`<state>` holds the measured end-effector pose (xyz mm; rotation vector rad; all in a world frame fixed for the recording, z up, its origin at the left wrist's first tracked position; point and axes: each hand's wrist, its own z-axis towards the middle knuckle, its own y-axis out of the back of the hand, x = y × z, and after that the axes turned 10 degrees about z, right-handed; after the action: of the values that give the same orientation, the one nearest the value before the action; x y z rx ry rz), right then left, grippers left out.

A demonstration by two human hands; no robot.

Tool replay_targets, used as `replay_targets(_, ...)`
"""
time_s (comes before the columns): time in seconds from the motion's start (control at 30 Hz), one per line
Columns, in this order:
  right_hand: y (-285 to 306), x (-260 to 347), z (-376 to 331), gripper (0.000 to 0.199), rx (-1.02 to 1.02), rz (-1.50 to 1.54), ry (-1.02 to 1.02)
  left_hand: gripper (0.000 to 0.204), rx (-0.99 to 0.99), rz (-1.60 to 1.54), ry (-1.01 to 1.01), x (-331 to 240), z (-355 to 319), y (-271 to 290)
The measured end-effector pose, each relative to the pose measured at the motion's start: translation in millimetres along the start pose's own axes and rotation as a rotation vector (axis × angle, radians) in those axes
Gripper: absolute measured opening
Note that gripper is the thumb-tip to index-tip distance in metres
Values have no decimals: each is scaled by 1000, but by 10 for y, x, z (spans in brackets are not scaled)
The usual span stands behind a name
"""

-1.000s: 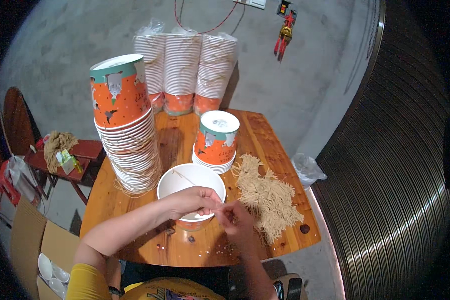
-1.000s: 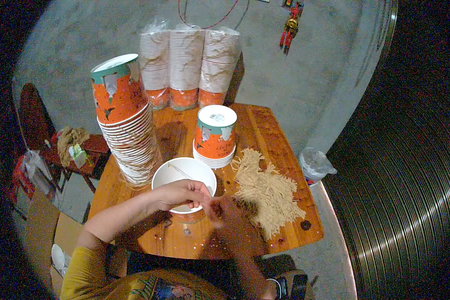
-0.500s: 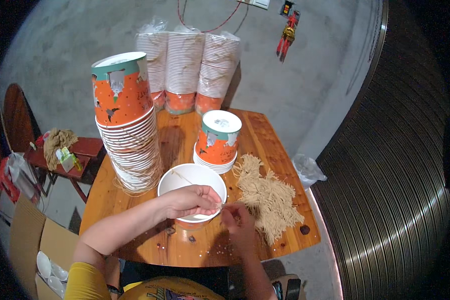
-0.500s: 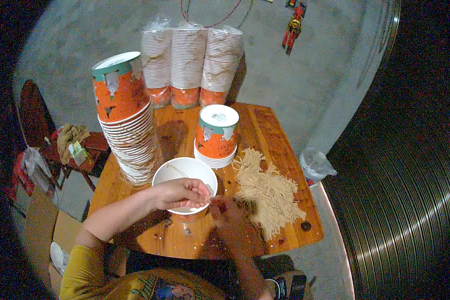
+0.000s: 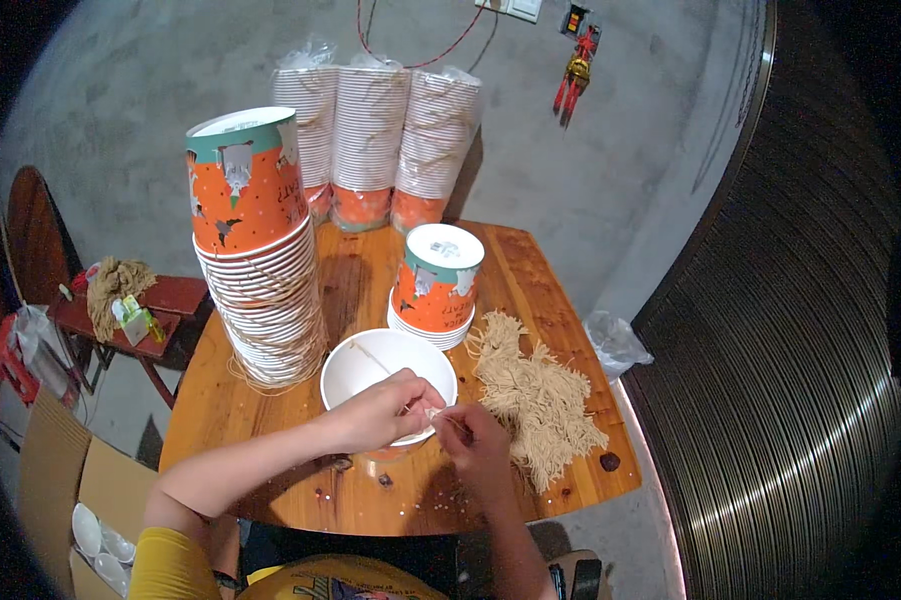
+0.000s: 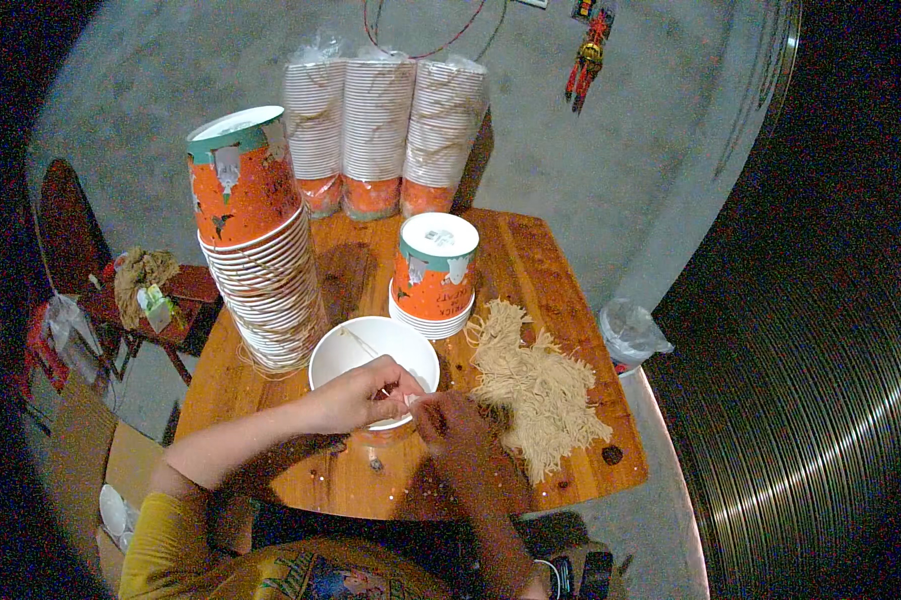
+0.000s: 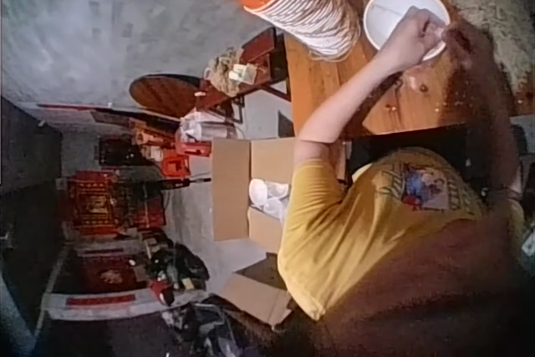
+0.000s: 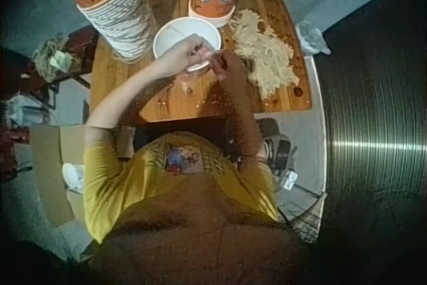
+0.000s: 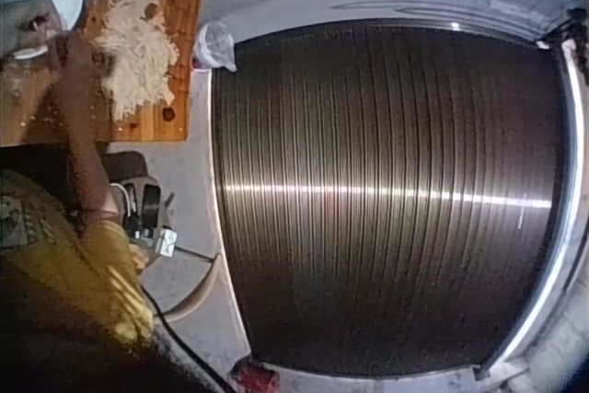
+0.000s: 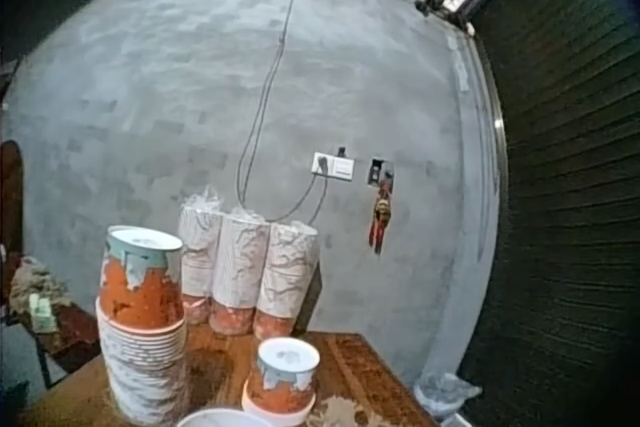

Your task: Attaching string handles to printed paper buckets by threading them through pre-made holes.

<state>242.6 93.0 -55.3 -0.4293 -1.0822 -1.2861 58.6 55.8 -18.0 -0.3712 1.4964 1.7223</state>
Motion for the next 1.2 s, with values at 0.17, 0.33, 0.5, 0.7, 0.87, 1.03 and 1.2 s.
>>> replay_targets(0.17,-12,-18,7,11,-7,-33,77,13,-49,157,-78,62,6,-75)
replay_targets(0.33,-1,89,16,10,-8,-133,91,10,-159,275,-36,-149,-40,-128)
replay_targets(0.5,-10,132,-1,10,-29,-184,139,9,-249,263,-13,-139,-49,-173)
replay_targets(0.7,-19,143,-9,11,-44,-184,181,8,-137,-44,171,-54,-17,-148)
replay_targets(0.87,-43,107,-25,10,-77,-128,208,8,-92,-318,174,72,43,-178)
replay_targets(1.03,-67,23,-59,6,-135,53,-10,21,-54,-393,144,-14,49,-124)
replay_targets(1.2,-103,17,-59,6,-142,225,-127,27,-26,-400,115,-22,54,-107)
